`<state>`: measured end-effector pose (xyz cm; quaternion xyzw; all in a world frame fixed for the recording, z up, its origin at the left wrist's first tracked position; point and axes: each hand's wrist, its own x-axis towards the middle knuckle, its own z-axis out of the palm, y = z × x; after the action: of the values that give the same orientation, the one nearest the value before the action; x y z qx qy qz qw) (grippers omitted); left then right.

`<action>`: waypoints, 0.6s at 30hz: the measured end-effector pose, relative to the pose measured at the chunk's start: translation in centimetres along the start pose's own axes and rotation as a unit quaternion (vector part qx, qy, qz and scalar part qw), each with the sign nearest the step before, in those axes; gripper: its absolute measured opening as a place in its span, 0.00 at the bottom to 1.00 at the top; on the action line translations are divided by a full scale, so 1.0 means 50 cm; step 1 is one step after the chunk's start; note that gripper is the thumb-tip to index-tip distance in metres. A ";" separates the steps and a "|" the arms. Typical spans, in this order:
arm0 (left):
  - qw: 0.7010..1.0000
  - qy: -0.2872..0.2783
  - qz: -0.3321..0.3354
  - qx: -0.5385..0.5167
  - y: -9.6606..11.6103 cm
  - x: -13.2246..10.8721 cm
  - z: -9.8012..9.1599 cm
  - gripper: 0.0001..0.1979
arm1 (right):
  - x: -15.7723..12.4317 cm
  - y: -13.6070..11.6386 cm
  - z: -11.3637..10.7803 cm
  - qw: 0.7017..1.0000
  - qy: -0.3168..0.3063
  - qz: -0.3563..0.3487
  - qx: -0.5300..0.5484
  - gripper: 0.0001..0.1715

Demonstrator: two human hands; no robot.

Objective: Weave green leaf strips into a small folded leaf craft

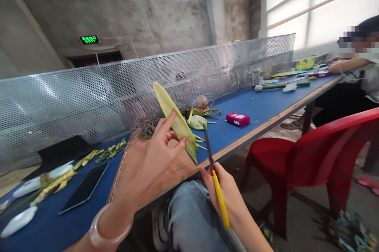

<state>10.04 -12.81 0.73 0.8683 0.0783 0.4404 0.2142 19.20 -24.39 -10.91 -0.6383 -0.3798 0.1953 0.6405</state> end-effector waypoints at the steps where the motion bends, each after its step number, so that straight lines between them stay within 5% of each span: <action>1: 1.000 0.000 0.002 0.005 0.002 -0.001 0.003 0.37 | -0.001 -0.002 0.002 1.000 -0.005 -0.014 -0.010 0.19; 10: 1.000 -0.013 -0.008 0.010 0.026 -0.006 0.007 0.37 | -0.006 -0.015 0.008 0.997 -0.013 -0.070 -0.039 0.16; 18: 1.000 -0.018 -0.015 0.001 0.028 -0.012 0.010 0.36 | -0.004 -0.014 0.013 0.999 -0.024 -0.032 -0.020 0.19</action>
<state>9.99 -14.43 0.67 0.8751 0.0876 0.4215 0.2210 18.44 -24.21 -10.36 -0.6338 -0.4187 0.1822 0.6244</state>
